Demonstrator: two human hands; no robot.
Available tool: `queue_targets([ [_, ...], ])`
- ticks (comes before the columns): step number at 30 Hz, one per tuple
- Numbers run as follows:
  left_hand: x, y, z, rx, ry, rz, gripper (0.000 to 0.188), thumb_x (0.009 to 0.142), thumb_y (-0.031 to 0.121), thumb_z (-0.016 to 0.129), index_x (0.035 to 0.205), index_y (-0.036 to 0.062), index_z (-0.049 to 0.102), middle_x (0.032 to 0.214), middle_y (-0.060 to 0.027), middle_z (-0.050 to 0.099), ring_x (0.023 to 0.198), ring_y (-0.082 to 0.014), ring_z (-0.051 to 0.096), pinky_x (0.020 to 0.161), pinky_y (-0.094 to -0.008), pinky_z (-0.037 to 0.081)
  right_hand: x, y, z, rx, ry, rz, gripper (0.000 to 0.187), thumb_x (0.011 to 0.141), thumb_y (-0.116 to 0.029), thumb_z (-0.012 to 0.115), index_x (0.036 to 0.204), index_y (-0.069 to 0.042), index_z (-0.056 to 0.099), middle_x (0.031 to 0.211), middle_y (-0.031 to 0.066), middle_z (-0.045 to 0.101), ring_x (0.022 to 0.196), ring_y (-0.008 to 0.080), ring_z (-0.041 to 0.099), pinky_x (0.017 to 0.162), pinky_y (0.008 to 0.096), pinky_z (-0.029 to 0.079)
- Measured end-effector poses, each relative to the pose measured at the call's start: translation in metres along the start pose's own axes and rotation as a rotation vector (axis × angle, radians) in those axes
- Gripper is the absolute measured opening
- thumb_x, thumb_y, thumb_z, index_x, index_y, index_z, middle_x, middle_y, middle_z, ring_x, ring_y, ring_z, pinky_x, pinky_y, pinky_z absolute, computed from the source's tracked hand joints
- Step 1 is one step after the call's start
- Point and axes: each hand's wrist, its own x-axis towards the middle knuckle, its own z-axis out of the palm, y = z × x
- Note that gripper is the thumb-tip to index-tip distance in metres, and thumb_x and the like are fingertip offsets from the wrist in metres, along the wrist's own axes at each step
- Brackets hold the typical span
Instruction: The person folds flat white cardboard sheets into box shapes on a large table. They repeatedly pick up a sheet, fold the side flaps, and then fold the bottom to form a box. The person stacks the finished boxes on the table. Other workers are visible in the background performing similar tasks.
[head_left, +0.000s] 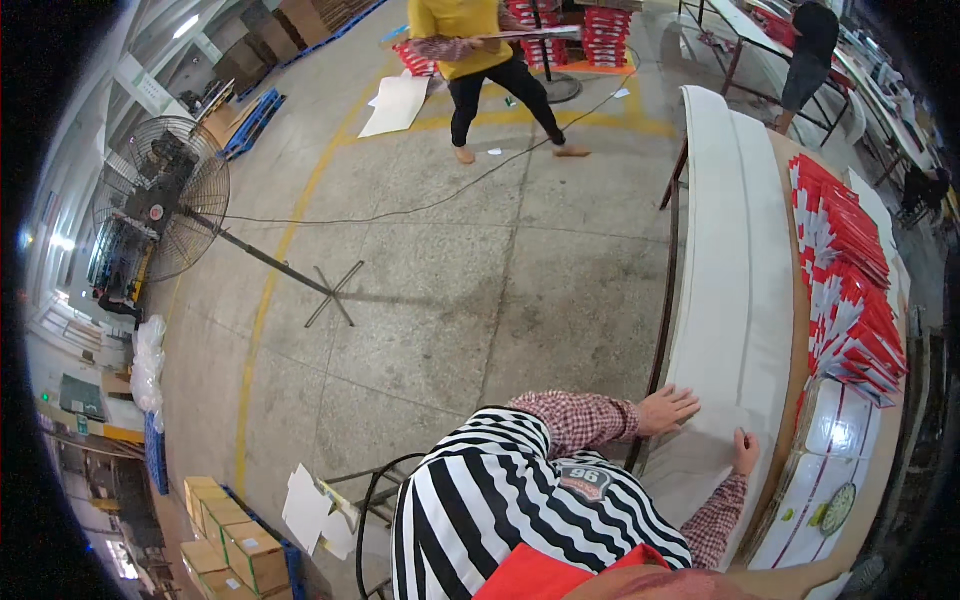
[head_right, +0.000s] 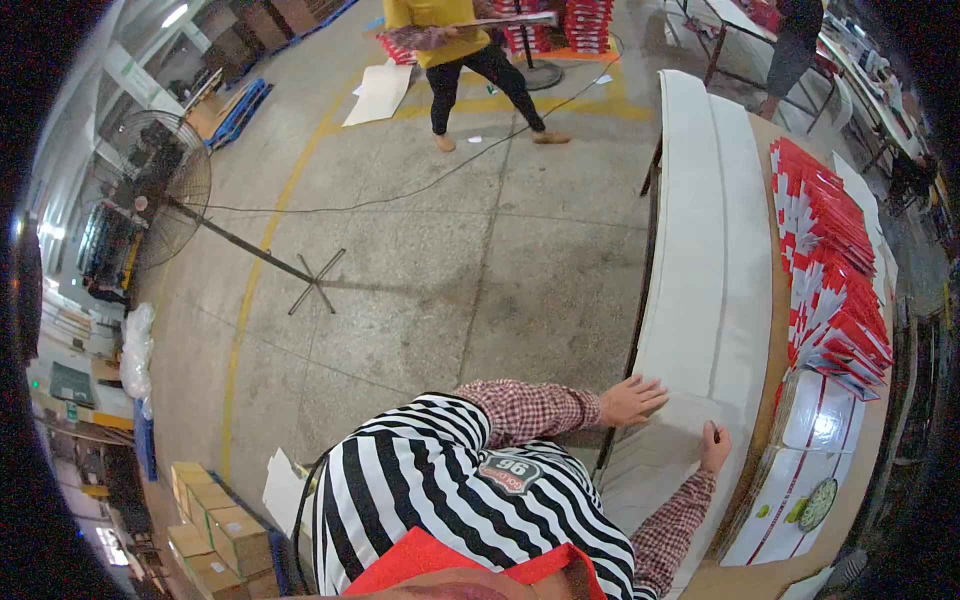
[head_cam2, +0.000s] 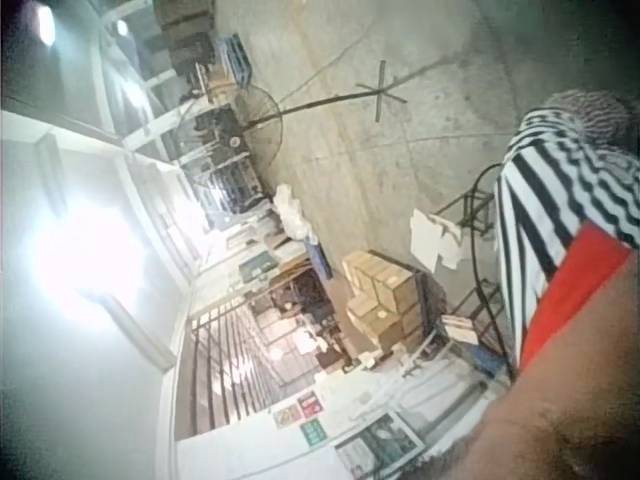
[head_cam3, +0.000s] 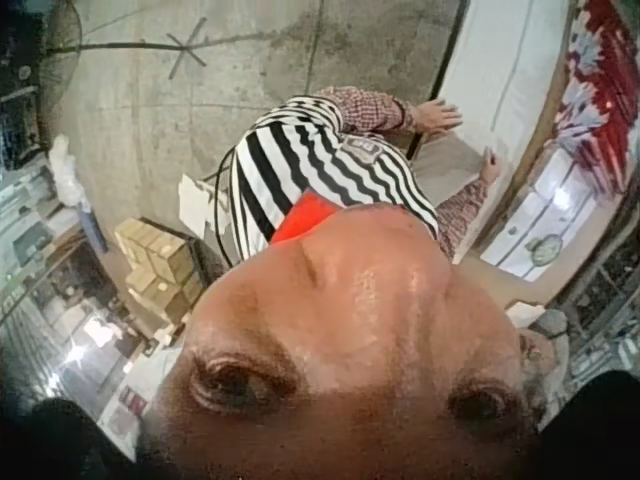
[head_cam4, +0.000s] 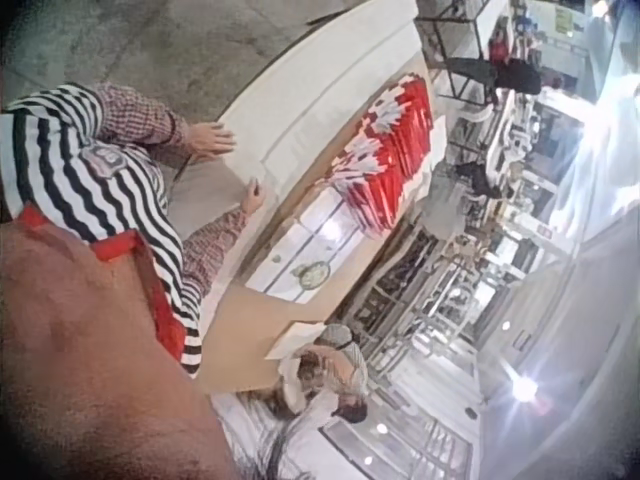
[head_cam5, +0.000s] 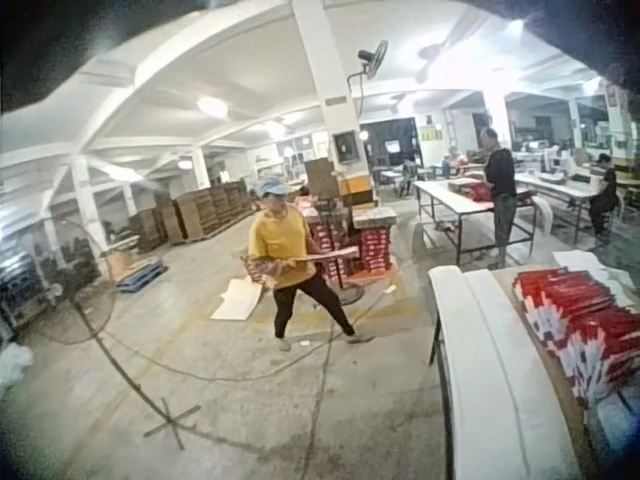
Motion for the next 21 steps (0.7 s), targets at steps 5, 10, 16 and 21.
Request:
queue_targets([
  [5,0.001,-0.007,-0.013,-0.016,0.011,0.013,0.070,0.086,0.038,0.054,0.140,0.0069,0.023,0.144,-0.0122,0.028,0.135,-0.0287,0.023,0.106,-0.0503,0.021,0.014,0.039,0.008,0.047,-0.078,0.089,0.039,0.088,-0.034,0.056,0.067,-0.003,0.044,0.062,-0.0025,0.038,0.061,0.0094,0.036,0.055,0.0284,0.032],
  [10,0.004,-0.009,-0.032,0.064,-0.039,0.045,0.072,0.084,0.039,0.056,0.140,0.0078,0.024,0.144,-0.0118,0.028,0.134,-0.0283,0.025,0.105,-0.0525,0.024,0.018,0.045,0.034,-0.070,0.036,0.034,0.049,0.090,-0.040,0.053,0.063,-0.002,0.038,0.057,0.0030,0.031,0.056,0.0149,0.033,0.053,0.0328,0.030],
  [16,0.008,-0.015,-0.026,0.043,-0.003,0.095,0.069,0.083,0.038,0.057,0.138,0.0064,0.028,0.144,-0.0118,0.028,0.134,-0.0285,0.024,0.105,-0.0532,0.023,0.006,0.029,0.047,-0.265,0.091,-0.027,0.050,0.089,-0.042,0.054,0.068,0.004,0.048,0.059,0.0085,0.043,0.058,0.0183,0.040,0.056,0.0348,0.035],
  [21,0.003,-0.020,-0.007,0.061,0.049,0.105,0.072,0.080,0.041,0.060,0.136,0.0051,0.032,0.143,-0.0124,0.029,0.134,-0.0289,0.025,0.105,-0.0543,0.021,0.008,0.036,0.051,-0.215,0.084,0.098,0.048,0.089,-0.041,0.054,0.074,0.005,0.054,0.062,0.0109,0.050,0.060,0.0192,0.045,0.059,0.0353,0.038],
])
